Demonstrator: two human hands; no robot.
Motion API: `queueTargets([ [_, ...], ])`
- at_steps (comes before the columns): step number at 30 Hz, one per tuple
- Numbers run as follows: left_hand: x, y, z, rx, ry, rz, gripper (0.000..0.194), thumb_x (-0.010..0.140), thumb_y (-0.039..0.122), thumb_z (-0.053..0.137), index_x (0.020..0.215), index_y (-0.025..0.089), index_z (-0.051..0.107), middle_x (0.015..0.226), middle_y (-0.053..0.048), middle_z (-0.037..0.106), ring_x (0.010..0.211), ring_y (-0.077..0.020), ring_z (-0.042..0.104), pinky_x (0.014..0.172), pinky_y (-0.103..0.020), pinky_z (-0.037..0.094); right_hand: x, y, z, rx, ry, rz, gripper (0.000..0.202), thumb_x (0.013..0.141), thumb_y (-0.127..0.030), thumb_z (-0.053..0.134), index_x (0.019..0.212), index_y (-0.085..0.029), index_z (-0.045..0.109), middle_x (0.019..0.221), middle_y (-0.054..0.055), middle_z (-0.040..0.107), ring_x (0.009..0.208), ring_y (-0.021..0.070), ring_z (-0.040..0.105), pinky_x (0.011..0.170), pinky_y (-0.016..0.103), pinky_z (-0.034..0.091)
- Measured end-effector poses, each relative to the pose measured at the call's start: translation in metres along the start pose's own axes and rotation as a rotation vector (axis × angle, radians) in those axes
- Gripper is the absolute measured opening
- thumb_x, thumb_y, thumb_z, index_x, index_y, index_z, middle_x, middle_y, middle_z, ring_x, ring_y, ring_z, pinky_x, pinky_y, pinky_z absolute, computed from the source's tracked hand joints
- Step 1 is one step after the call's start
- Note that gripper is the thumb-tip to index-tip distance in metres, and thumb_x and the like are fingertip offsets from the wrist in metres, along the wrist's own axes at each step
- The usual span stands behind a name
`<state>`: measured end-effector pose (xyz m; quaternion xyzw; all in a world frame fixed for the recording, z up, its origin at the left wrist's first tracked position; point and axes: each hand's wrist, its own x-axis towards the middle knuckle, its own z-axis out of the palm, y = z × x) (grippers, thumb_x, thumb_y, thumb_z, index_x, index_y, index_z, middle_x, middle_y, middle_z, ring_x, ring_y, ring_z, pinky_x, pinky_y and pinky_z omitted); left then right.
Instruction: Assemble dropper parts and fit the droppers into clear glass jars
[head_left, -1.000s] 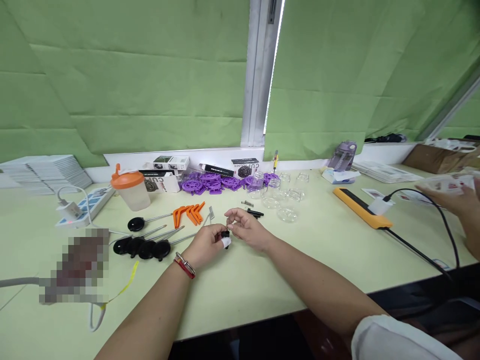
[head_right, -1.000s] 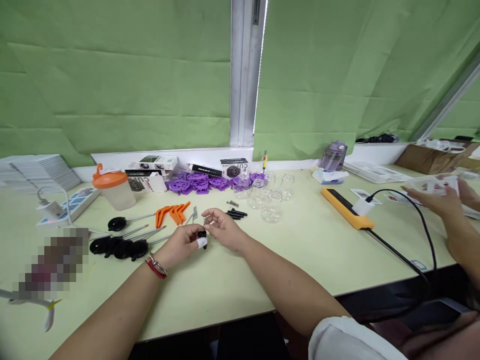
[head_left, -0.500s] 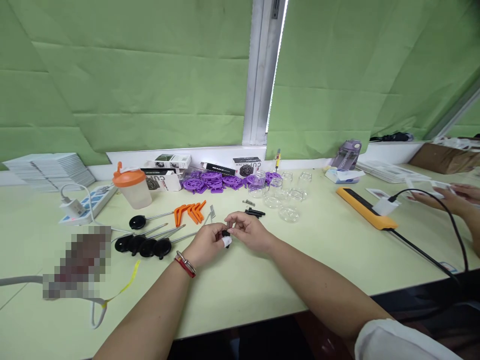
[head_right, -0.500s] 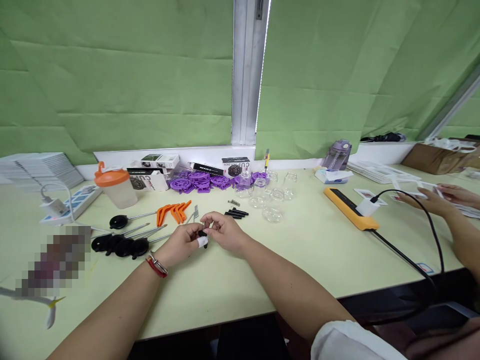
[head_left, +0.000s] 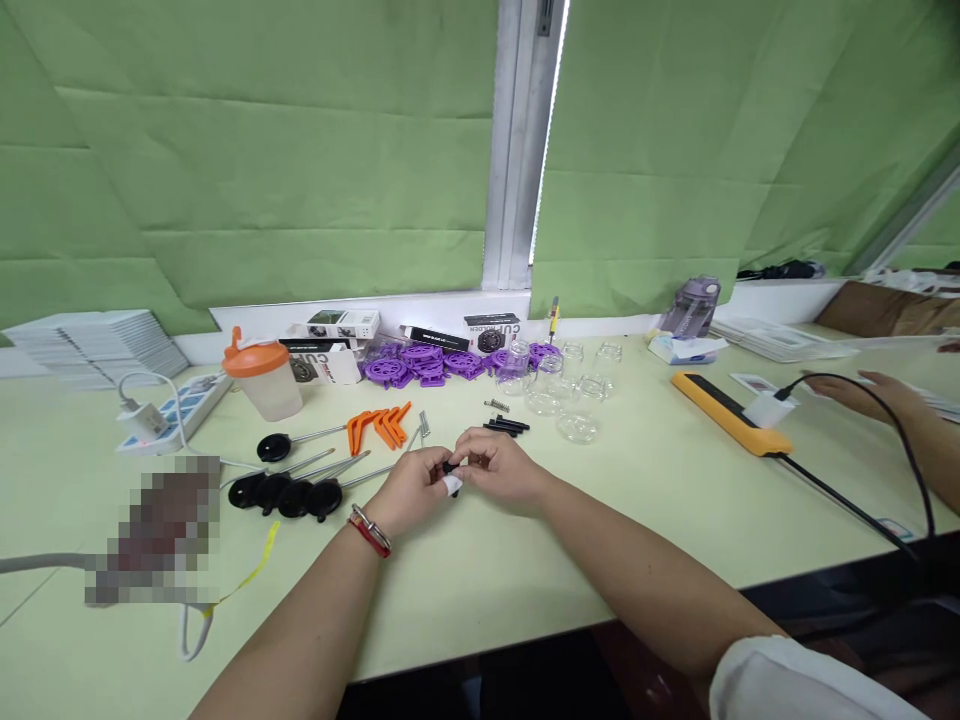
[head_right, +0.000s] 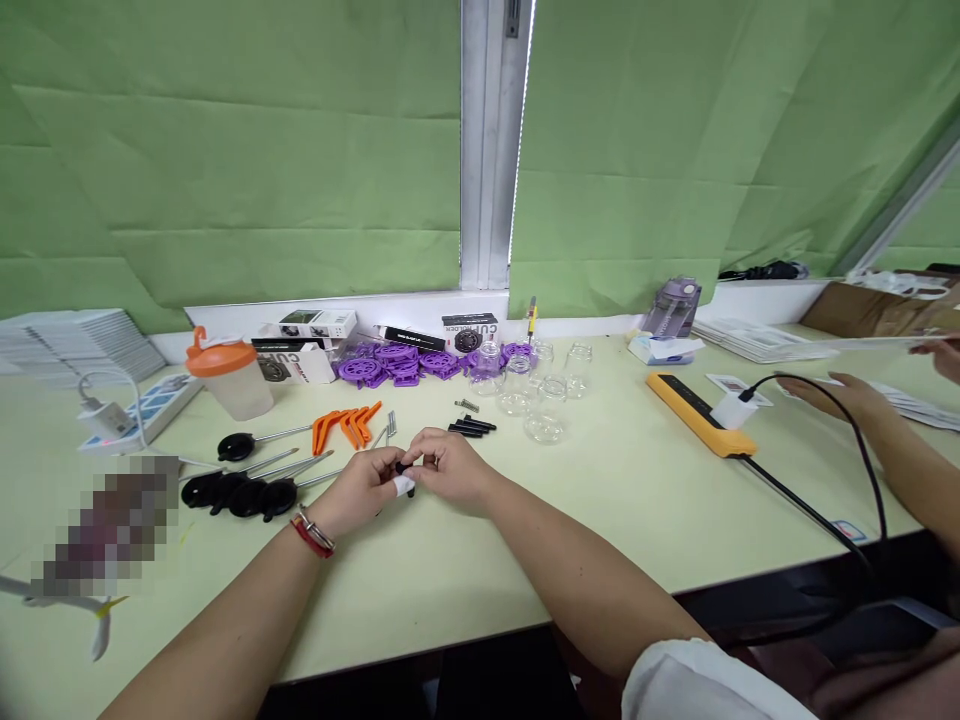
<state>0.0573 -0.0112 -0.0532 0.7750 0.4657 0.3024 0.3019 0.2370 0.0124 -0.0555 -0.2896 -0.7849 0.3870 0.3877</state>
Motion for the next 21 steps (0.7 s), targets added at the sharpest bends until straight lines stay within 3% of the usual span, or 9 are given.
queueTargets([
  [9,0.000,-0.002,-0.005,0.079,-0.016,-0.007,0.010,0.073,0.022,0.053,0.077,0.016,0.060,0.060,0.003,0.047,0.056,-0.0108,0.041,0.052,-0.022,0.030,-0.002,-0.006,0.010,-0.058,0.025,0.115,0.005,0.078,-0.021,0.057,0.082,-0.019,0.060,0.066,-0.003,0.053,0.059,0.0098,0.045,0.055,0.022,0.035],
  [16,0.002,-0.007,-0.007,0.103,-0.013,-0.028,0.015,0.073,0.026,0.056,0.080,0.015,0.064,0.063,0.001,0.053,0.059,-0.0127,0.045,0.054,-0.023,0.034,0.004,0.008,0.019,0.120,0.075,0.232,0.010,0.073,-0.021,0.061,0.082,-0.018,0.057,0.065,-0.004,0.052,0.056,0.0083,0.045,0.052,0.021,0.036],
  [21,0.004,-0.009,-0.012,0.243,0.019,-0.017,0.017,0.074,0.024,0.055,0.084,0.018,0.067,0.073,-0.004,0.062,0.068,-0.0175,0.053,0.061,-0.027,0.039,0.010,0.011,0.027,0.309,0.145,0.370,0.013,0.069,-0.017,0.063,0.076,-0.018,0.052,0.059,-0.006,0.051,0.049,0.0071,0.046,0.046,0.020,0.036],
])
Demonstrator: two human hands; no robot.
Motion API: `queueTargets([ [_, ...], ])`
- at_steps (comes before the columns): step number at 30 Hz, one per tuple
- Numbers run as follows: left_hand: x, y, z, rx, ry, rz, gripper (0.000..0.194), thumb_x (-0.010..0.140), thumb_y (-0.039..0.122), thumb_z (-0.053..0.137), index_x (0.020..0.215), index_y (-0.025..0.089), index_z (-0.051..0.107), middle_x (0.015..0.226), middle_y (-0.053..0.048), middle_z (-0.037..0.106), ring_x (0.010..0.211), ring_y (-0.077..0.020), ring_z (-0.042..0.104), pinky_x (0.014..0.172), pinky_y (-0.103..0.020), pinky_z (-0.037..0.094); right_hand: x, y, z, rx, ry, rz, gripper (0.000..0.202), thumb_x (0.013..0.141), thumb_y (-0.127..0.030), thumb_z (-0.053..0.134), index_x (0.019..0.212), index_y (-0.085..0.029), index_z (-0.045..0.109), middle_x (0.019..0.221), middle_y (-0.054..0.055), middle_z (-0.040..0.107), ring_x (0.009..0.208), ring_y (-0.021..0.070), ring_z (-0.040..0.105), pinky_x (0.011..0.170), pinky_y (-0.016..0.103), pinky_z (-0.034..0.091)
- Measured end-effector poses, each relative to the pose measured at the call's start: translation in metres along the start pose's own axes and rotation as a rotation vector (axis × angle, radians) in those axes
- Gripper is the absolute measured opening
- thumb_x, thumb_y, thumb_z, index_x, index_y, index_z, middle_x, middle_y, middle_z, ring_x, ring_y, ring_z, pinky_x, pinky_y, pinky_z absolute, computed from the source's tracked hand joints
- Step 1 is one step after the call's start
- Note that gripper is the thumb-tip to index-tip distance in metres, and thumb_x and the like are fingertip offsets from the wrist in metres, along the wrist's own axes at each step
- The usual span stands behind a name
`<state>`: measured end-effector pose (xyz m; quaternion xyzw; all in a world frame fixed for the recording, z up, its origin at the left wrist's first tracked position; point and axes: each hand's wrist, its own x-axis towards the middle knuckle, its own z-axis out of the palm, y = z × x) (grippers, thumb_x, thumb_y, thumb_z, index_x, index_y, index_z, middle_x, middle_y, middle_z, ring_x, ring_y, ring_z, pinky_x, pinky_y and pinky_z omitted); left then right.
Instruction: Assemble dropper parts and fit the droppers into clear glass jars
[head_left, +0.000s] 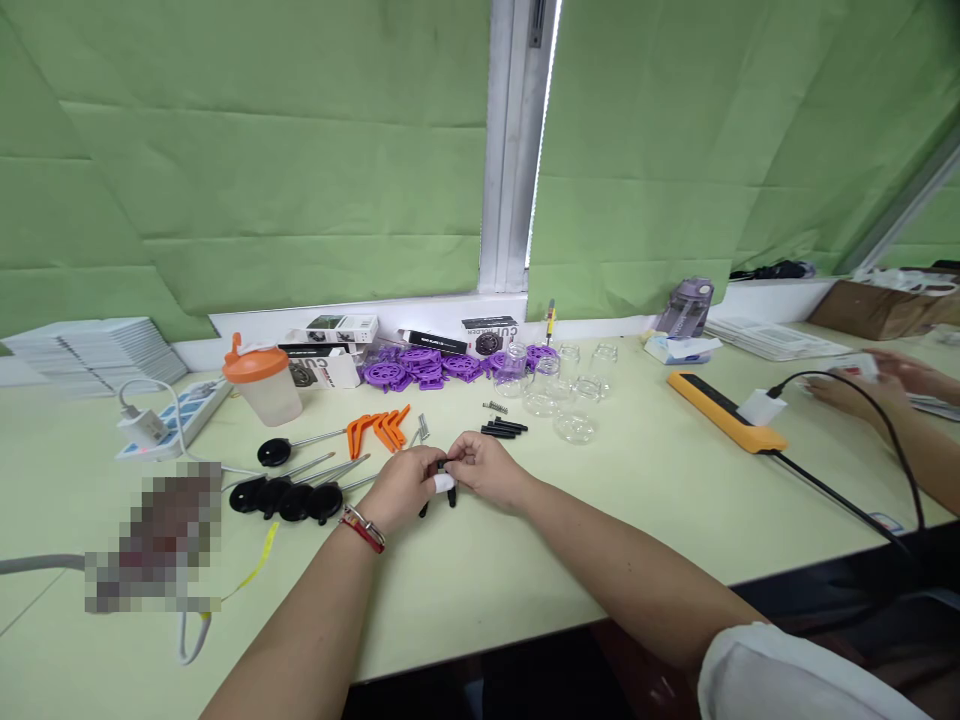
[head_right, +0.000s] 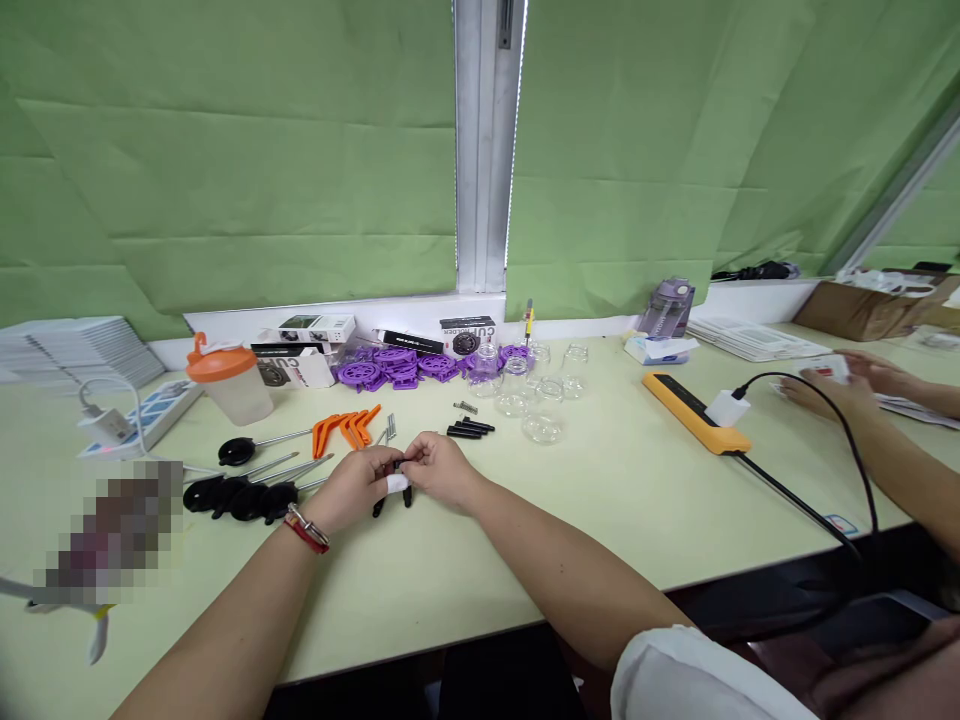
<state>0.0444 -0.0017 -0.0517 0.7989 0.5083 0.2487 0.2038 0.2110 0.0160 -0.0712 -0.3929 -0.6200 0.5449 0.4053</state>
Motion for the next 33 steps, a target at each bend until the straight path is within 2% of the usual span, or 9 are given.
queueTargets([
  [3,0.001,-0.008,-0.010,0.098,0.102,-0.076,0.024,0.077,0.022,0.051,0.093,0.018,0.068,0.091,-0.009,0.068,0.083,-0.0226,0.058,0.071,-0.030,0.041,0.004,0.003,0.006,-0.009,0.083,0.120,0.014,0.069,-0.014,0.063,0.072,-0.018,0.051,0.051,-0.007,0.048,0.042,0.0071,0.045,0.040,0.019,0.033],
  [5,0.001,-0.012,-0.016,0.145,0.123,-0.146,0.025,0.077,0.021,0.050,0.093,0.018,0.069,0.093,-0.010,0.068,0.084,-0.0238,0.059,0.072,-0.031,0.041,0.007,0.004,0.009,-0.038,0.108,0.189,0.015,0.069,-0.012,0.064,0.070,-0.018,0.051,0.047,-0.007,0.047,0.040,0.0077,0.046,0.037,0.018,0.031],
  [9,-0.002,-0.012,-0.019,0.199,-0.018,-0.150,0.018,0.074,0.020,0.053,0.083,0.019,0.069,0.080,-0.009,0.068,0.073,-0.0217,0.058,0.065,-0.029,0.038,0.012,0.004,0.014,-0.081,0.083,0.268,0.016,0.069,-0.012,0.066,0.069,-0.018,0.051,0.043,-0.006,0.049,0.038,0.0087,0.048,0.035,0.018,0.036],
  [13,-0.004,-0.006,-0.015,0.216,-0.093,-0.106,0.015,0.073,0.019,0.052,0.074,0.019,0.067,0.077,-0.008,0.066,0.071,-0.0198,0.057,0.062,-0.027,0.036,0.017,0.005,0.020,-0.145,0.057,0.266,0.017,0.070,-0.013,0.066,0.069,-0.019,0.051,0.042,-0.006,0.051,0.038,0.0099,0.051,0.037,0.020,0.041],
  [21,-0.006,-0.006,-0.015,0.291,-0.114,-0.223,0.010,0.075,0.024,0.051,0.073,0.019,0.060,0.077,-0.008,0.064,0.064,-0.0183,0.053,0.055,-0.026,0.030,0.016,0.013,0.023,-0.298,-0.004,0.151,0.014,0.075,-0.019,0.066,0.072,-0.020,0.052,0.047,-0.004,0.055,0.040,0.0117,0.053,0.038,0.022,0.041],
  [28,-0.007,-0.004,-0.017,0.303,-0.123,-0.252,0.012,0.076,0.025,0.052,0.070,0.018,0.060,0.072,-0.007,0.063,0.063,-0.0178,0.053,0.054,-0.026,0.029,0.011,0.011,0.030,-0.218,-0.035,0.180,0.013,0.077,-0.015,0.062,0.076,-0.020,0.051,0.053,-0.004,0.055,0.044,0.0105,0.056,0.041,0.020,0.047],
  [33,-0.007,-0.005,-0.019,0.321,-0.153,-0.275,0.011,0.076,0.024,0.050,0.072,0.019,0.059,0.076,-0.007,0.064,0.067,-0.0182,0.054,0.056,-0.026,0.031,0.010,0.010,0.030,-0.210,-0.071,0.197,0.009,0.079,-0.015,0.059,0.080,-0.019,0.051,0.051,-0.004,0.055,0.043,0.0095,0.055,0.042,0.019,0.047],
])
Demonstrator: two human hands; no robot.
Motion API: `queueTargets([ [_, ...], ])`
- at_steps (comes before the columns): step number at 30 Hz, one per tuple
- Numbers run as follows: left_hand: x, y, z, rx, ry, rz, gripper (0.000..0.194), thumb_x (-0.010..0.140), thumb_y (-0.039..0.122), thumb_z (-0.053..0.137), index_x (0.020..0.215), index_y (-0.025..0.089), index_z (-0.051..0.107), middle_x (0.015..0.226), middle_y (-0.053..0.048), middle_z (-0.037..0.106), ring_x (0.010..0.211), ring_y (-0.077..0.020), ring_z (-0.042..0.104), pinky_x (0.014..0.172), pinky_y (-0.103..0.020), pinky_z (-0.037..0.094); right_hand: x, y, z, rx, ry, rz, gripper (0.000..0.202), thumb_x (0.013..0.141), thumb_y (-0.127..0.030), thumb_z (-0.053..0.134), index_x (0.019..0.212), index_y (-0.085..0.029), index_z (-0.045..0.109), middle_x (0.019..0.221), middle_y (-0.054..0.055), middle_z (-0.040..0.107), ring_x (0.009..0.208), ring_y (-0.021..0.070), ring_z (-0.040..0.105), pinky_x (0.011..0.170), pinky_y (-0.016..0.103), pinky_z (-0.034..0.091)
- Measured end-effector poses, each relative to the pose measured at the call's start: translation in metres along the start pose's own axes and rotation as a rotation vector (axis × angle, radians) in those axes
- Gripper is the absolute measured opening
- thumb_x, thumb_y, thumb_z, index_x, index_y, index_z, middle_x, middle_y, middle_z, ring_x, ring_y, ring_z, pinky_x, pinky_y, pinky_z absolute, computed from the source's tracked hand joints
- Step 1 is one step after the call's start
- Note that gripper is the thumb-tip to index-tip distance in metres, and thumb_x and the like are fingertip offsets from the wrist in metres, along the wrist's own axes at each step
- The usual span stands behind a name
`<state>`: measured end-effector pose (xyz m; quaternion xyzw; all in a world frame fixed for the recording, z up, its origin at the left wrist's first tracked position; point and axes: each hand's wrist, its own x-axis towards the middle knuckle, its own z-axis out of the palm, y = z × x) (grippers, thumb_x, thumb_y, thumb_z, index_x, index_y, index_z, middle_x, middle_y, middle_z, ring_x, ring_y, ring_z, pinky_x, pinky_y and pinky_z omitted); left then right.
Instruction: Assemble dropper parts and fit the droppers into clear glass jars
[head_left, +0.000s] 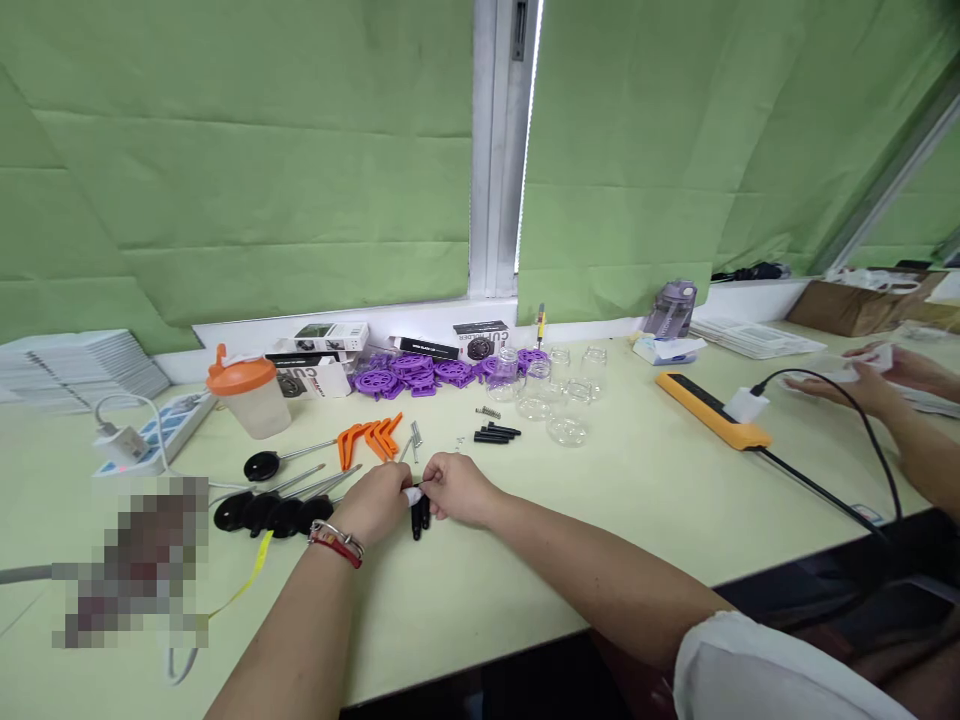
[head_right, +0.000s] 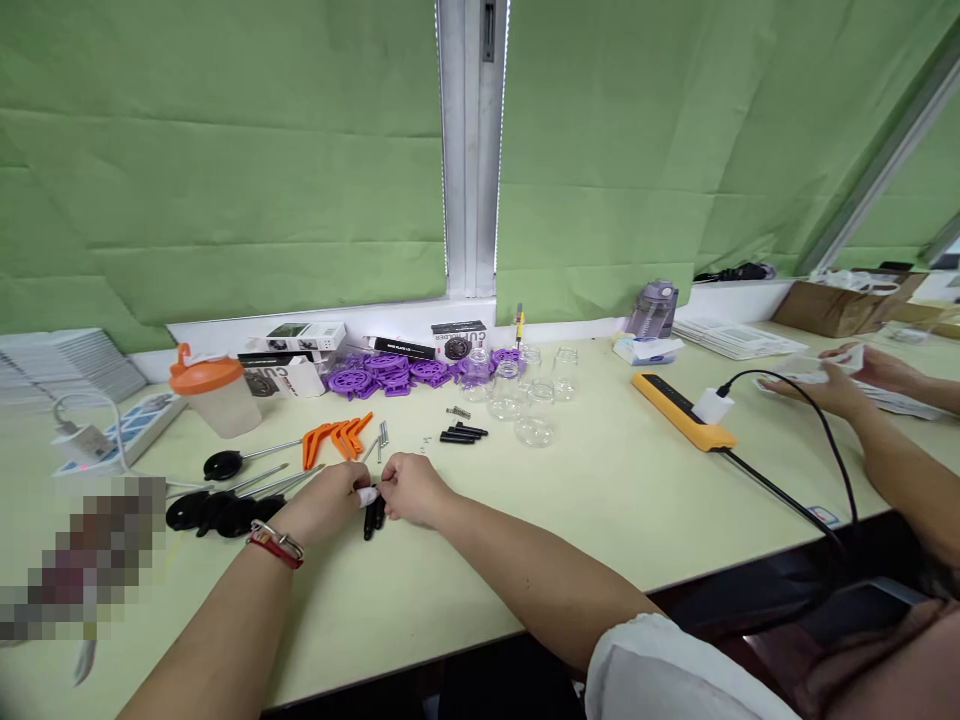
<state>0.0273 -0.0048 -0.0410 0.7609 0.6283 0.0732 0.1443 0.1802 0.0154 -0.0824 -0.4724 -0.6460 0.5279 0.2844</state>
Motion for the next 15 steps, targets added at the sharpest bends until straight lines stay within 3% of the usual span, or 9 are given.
queueTargets([
  [6,-0.001,0.002,-0.003,-0.007,0.080,-0.014,0.012,0.080,0.028,0.050,0.073,0.020,0.056,0.073,-0.005,0.063,0.066,-0.0189,0.054,0.056,-0.027,0.031,0.003,-0.002,-0.014,-0.025,0.019,-0.003,0.011,0.082,-0.019,0.057,0.091,-0.019,0.050,0.056,-0.005,0.056,0.045,0.0105,0.057,0.044,0.020,0.046],
  [8,-0.002,0.005,-0.004,-0.043,0.125,0.001,0.012,0.081,0.028,0.048,0.075,0.020,0.055,0.076,-0.005,0.063,0.067,-0.0187,0.054,0.057,-0.027,0.032,0.005,-0.004,-0.034,-0.104,0.110,-0.037,0.009,0.083,-0.022,0.055,0.092,-0.018,0.053,0.062,-0.002,0.058,0.048,0.0107,0.058,0.047,0.021,0.045],
  [12,-0.004,0.015,-0.004,-0.104,0.191,0.073,0.013,0.083,0.028,0.046,0.078,0.020,0.055,0.083,-0.005,0.063,0.072,-0.0186,0.054,0.060,-0.027,0.035,0.004,-0.005,-0.089,-0.483,0.415,-0.201,0.007,0.079,-0.015,0.055,0.081,-0.017,0.062,0.085,0.004,0.065,0.072,0.0122,0.059,0.065,0.022,0.043],
  [15,-0.004,0.019,-0.001,-0.123,0.193,0.116,0.013,0.083,0.028,0.046,0.078,0.020,0.055,0.084,-0.004,0.062,0.074,-0.0187,0.054,0.062,-0.028,0.036,0.000,0.000,-0.119,-0.703,0.418,-0.130,0.010,0.078,-0.017,0.057,0.078,-0.018,0.067,0.086,0.004,0.065,0.074,0.0136,0.057,0.063,0.023,0.038],
])
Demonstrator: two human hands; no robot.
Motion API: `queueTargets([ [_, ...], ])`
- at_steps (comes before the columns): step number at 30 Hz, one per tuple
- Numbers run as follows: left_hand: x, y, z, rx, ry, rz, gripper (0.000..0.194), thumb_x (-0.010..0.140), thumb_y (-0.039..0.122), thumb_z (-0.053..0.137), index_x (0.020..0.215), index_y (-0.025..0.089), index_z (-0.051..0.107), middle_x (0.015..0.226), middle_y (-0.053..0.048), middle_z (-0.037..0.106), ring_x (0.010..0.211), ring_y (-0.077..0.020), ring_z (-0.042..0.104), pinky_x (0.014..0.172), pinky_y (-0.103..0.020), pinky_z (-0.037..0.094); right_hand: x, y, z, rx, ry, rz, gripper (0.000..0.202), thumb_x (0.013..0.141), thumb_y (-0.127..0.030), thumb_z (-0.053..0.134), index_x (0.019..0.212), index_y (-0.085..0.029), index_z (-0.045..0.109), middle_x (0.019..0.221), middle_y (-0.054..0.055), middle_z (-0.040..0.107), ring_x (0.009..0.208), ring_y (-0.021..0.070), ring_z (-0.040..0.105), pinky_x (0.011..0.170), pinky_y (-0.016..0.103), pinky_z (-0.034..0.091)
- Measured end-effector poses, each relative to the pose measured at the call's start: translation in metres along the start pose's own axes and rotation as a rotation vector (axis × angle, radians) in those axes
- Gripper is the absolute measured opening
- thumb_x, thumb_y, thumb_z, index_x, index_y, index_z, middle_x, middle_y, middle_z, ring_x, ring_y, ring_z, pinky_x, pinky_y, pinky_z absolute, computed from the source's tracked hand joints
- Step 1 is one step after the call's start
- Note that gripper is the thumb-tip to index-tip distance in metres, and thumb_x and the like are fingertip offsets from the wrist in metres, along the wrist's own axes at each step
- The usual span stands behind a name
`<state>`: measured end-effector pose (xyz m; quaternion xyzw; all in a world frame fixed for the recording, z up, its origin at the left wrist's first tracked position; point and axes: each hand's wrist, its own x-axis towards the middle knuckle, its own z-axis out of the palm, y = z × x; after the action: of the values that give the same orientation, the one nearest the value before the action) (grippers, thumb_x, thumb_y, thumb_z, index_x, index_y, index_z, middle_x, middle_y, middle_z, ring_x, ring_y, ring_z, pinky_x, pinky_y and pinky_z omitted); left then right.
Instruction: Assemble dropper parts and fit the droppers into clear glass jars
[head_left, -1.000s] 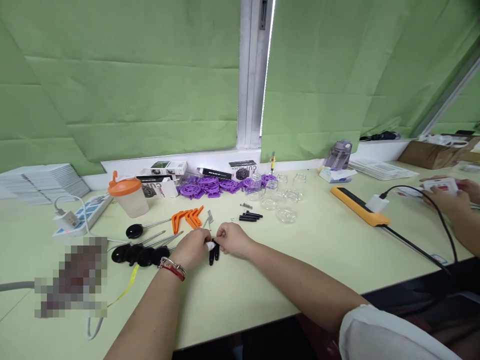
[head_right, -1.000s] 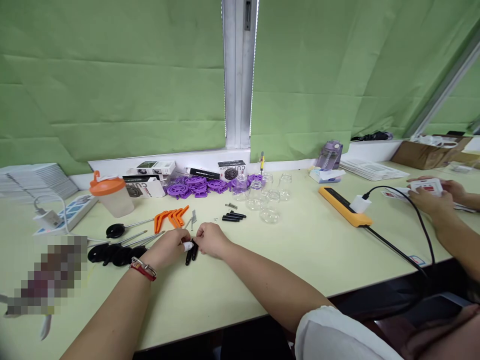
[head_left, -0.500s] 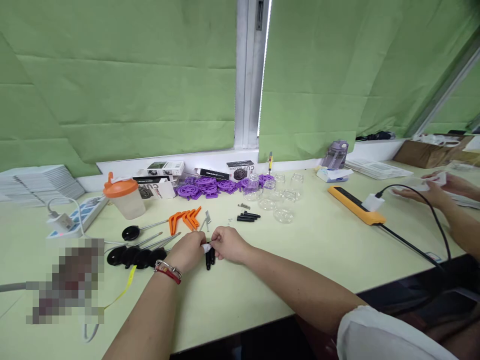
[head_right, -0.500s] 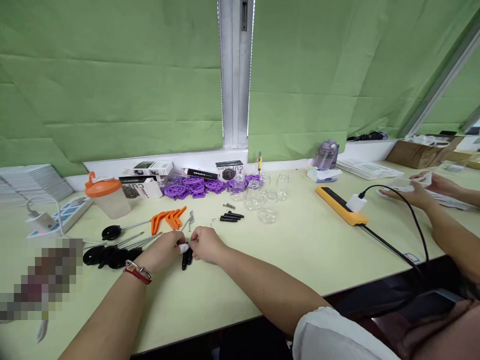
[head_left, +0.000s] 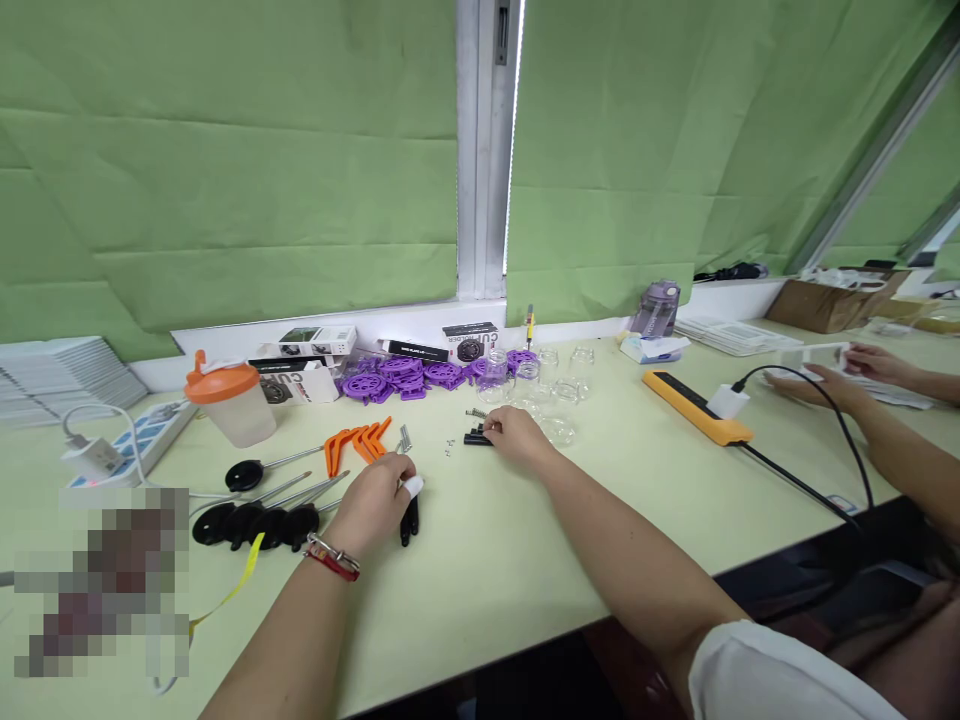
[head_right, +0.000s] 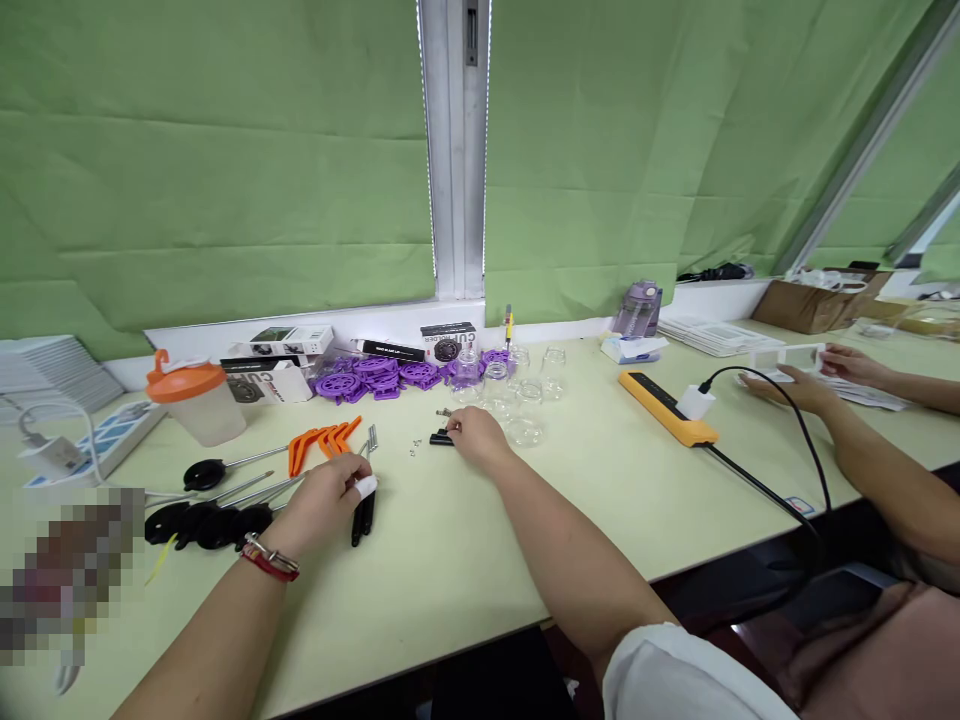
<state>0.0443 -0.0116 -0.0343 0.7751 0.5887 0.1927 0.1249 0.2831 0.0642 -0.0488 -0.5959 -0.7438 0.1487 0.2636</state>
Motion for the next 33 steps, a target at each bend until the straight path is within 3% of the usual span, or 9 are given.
queueTargets([
  [4,0.001,-0.002,0.003,-0.006,0.006,0.023,0.013,0.083,0.029,0.045,0.079,0.020,0.055,0.083,-0.004,0.062,0.073,-0.0187,0.054,0.062,-0.028,0.036,0.000,0.007,0.002,-0.111,-0.116,-0.014,0.010,0.077,-0.024,0.061,0.082,-0.021,0.069,0.085,0.002,0.067,0.077,0.0146,0.056,0.059,0.023,0.033],
  [9,0.001,-0.005,0.003,-0.019,0.027,0.027,0.014,0.083,0.029,0.046,0.079,0.020,0.055,0.081,-0.004,0.061,0.070,-0.0181,0.053,0.061,-0.028,0.037,0.003,0.000,0.013,-0.175,-0.142,0.005,0.011,0.075,-0.026,0.064,0.085,-0.023,0.067,0.091,0.001,0.068,0.083,0.0164,0.058,0.060,0.023,0.032],
  [17,0.000,-0.005,0.005,-0.056,0.049,0.051,0.013,0.082,0.028,0.047,0.079,0.020,0.057,0.080,-0.003,0.061,0.069,-0.0179,0.054,0.061,-0.028,0.038,-0.005,-0.003,0.010,-0.130,-0.210,0.055,0.016,0.068,-0.031,0.071,0.079,-0.021,0.068,0.086,0.004,0.067,0.075,0.0170,0.056,0.057,0.024,0.033],
  [20,0.002,-0.006,0.008,-0.098,0.085,0.058,0.018,0.082,0.029,0.048,0.091,0.020,0.060,0.085,-0.004,0.062,0.069,-0.0172,0.054,0.062,-0.029,0.040,-0.011,-0.012,0.012,0.060,-0.263,0.049,0.013,0.071,-0.030,0.067,0.078,-0.018,0.068,0.074,0.002,0.063,0.066,0.0137,0.052,0.056,0.023,0.033],
  [25,0.004,-0.007,0.016,-0.263,0.139,0.095,0.040,0.082,0.031,0.049,0.120,0.020,0.054,0.103,-0.006,0.062,0.077,-0.0166,0.056,0.070,-0.029,0.045,-0.023,-0.030,0.024,0.655,-0.398,-0.046,0.014,0.074,-0.027,0.062,0.078,-0.014,0.063,0.066,-0.002,0.053,0.060,0.0094,0.043,0.058,0.022,0.034],
  [28,0.004,-0.004,0.018,-0.383,0.121,0.129,0.036,0.083,0.028,0.048,0.116,0.018,0.058,0.094,-0.006,0.064,0.081,-0.0171,0.057,0.076,-0.030,0.045,-0.029,-0.037,0.029,0.827,-0.491,-0.139,0.016,0.075,-0.030,0.062,0.076,-0.014,0.060,0.066,-0.003,0.050,0.062,0.0090,0.042,0.062,0.022,0.034],
  [33,0.002,0.004,0.014,-0.490,0.052,0.121,0.029,0.081,0.026,0.049,0.105,0.017,0.063,0.080,-0.003,0.064,0.074,-0.0162,0.056,0.071,-0.028,0.045,-0.034,-0.040,0.034,0.830,-0.514,-0.162,0.013,0.077,-0.027,0.060,0.074,-0.014,0.059,0.062,-0.005,0.048,0.060,0.0085,0.040,0.061,0.021,0.034],
])
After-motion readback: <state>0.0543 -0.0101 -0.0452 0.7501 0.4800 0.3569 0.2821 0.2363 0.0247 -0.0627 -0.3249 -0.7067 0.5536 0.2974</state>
